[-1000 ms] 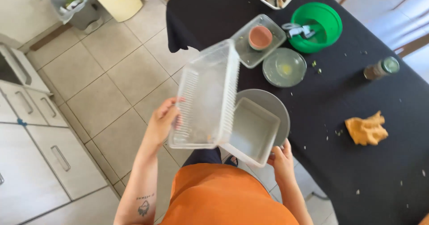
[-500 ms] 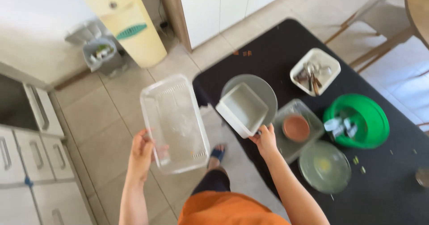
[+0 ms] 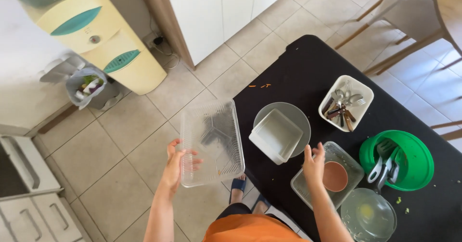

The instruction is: Clearing items from a kitchen counter, spraying it with cleaning solution, and wiping it down thoroughly with a cloth.

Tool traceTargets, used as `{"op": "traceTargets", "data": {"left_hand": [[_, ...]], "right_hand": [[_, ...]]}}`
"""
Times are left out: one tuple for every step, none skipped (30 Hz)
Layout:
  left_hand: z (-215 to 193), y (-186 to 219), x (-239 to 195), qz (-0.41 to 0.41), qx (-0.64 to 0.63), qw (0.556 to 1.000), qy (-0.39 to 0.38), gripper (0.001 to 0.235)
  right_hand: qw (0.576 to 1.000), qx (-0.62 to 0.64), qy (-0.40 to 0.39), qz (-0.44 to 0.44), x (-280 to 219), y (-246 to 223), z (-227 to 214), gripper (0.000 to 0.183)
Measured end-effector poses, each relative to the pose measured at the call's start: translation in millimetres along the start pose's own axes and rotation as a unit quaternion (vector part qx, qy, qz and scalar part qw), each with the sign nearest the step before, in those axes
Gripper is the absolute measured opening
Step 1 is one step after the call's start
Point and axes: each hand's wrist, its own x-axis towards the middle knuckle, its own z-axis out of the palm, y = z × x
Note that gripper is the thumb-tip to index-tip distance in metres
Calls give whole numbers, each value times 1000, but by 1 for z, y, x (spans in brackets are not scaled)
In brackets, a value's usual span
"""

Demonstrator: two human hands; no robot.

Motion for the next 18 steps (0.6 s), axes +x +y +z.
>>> {"op": "traceTargets", "data": {"left_hand": [[2, -4, 7, -4, -7, 1000, 10, 52], [9, 1, 21, -7, -4, 1000, 7, 52], [13, -2, 25, -8, 23, 1000, 15, 57], [16, -6, 30, -9, 51, 998, 22, 63], [19, -6, 31, -39, 62, 997, 19, 63], [23, -6, 33, -22, 82, 996, -2, 65], [29, 1, 47, 12, 96, 995, -22, 68], [26, -14, 46, 0, 102, 994, -26, 68], [28, -19, 58, 2, 94, 995, -26, 68], [29, -22, 69, 4, 86, 996, -26, 67], [31, -20, 74, 8, 88, 996, -28, 67], [33, -18, 78, 0, 89, 996, -32, 67], [32, -23, 76, -17, 89, 995, -33, 67], [39, -19, 73, -21, 90, 995, -32, 67], [46, -15, 70, -23, 79, 996, -30, 67], [53, -12, 67, -25, 69, 997, -28, 67], [53, -20, 72, -28, 70, 997, -29, 67], [53, -28, 77, -29, 35, 998, -46, 63]], "right_hand": [[983, -105, 47, -144, -23, -16, -5, 53], [983, -105, 51, -140, -23, -28, 0, 53], [940, -196, -17, -280, -32, -31, -1, 59], [865, -277, -88, -409, -40, -34, -2, 66], [875, -287, -88, -380, -38, -20, 4, 66], [833, -381, -96, -391, -35, -5, 10, 67], [777, -463, -104, -414, -20, 1, 26, 68], [782, -466, -104, -400, -17, 27, 21, 68], [771, -485, -74, -406, 0, 42, 26, 45], [759, -504, -43, -410, 16, 55, 31, 24], [760, -500, -40, -412, 10, 41, 26, 24], [784, -416, -14, -461, 4, 29, 20, 16], [800, -332, 7, -499, -8, 21, 10, 9], [802, -333, 5, -495, -19, 7, 2, 9], [797, -305, -4, -522, -29, -6, -6, 7], [790, -276, -14, -547, -40, -20, -15, 6], [791, -278, -14, -545, -47, -29, -13, 6], [769, -258, -47, -583, -54, -37, -11, 5]]}}
